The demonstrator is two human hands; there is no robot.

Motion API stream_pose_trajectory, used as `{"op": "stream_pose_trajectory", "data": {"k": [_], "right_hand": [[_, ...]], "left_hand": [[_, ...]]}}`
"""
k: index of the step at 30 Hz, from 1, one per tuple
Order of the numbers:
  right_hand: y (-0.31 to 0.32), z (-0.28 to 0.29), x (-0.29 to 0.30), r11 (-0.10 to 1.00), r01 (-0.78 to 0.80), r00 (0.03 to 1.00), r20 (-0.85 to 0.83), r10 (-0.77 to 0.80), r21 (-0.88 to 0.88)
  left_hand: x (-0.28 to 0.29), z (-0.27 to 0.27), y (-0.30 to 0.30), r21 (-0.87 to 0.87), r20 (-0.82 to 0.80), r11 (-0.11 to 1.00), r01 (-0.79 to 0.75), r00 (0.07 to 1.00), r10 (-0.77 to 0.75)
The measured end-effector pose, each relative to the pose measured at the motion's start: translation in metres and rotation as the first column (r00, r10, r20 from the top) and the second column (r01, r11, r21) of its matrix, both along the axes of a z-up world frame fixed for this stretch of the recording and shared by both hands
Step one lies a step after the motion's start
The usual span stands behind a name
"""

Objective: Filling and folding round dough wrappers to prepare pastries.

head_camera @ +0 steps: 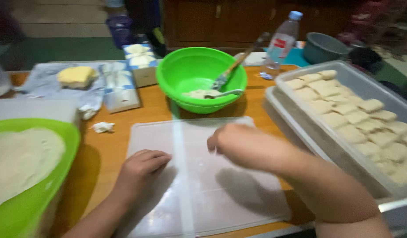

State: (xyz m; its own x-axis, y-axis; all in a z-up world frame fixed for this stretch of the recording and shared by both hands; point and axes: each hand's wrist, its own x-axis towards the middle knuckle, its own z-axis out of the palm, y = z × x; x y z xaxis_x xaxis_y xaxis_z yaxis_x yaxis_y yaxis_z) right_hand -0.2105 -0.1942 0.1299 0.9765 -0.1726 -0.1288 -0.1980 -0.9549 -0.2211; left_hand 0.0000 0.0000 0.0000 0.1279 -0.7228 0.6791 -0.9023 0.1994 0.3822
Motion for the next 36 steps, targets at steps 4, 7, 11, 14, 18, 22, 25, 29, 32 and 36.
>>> {"op": "stream_pose_trajectory", "data": {"k": [4, 7, 11, 14, 18, 22, 25, 29, 32, 36], "right_hand": [[0.030, -0.010, 0.012, 0.986, -0.146, 0.988, 0.036, 0.149, -0.079], [0.017, -0.030, 0.019, 0.987, -0.111, 0.992, -0.072, 0.103, -0.118], [0.002, -0.041, 0.017, 0.978, -0.158, 0.951, 0.246, 0.188, -0.134], [-0.019, -0.069, 0.010, 0.970, -0.174, 0.949, 0.233, 0.211, -0.169], [-0.017, -0.070, 0.015, 0.971, -0.124, 0.987, 0.070, 0.141, -0.206], [-0.002, -0.069, 0.032, 0.958, -0.267, 0.930, 0.234, 0.285, -0.102], [-0.001, -0.080, 0.036, 0.937, -0.321, 0.894, 0.285, 0.347, -0.135], [-0.025, -0.109, 0.030, 0.928, -0.291, 0.912, 0.224, 0.342, -0.231], [-0.023, -0.107, 0.028, 0.938, -0.229, 0.948, 0.160, 0.275, -0.260], [-0.011, -0.087, 0.026, 0.951, -0.190, 0.956, 0.175, 0.235, -0.244]], "left_hand": [[-0.002, 0.009, 0.007, 0.078, -0.074, 0.997, -0.022, 0.997, 0.028], [0.002, 0.005, 0.007, 0.146, -0.084, 0.989, -0.015, 0.996, 0.028], [-0.002, 0.024, 0.004, -0.087, 0.212, 0.996, -0.019, 0.977, 0.037], [0.003, 0.013, 0.004, 0.015, 0.283, 1.000, -0.025, 0.959, 0.020], [0.008, 0.006, 0.009, 0.465, 0.237, 0.877, -0.118, 0.971, 0.005], [0.007, 0.006, 0.011, 0.198, 0.440, 0.943, -0.268, 0.884, 0.158], [0.004, 0.024, 0.020, 0.033, 0.476, 0.960, -0.278, 0.849, 0.229], [0.001, 0.047, 0.040, 0.061, 0.532, 0.919, -0.390, 0.792, 0.301], [0.003, 0.054, 0.070, 0.109, 0.467, 0.882, -0.459, 0.807, 0.362], [0.002, 0.078, 0.105, 0.363, 0.478, 0.454, -0.814, 0.581, 0.659]]}}
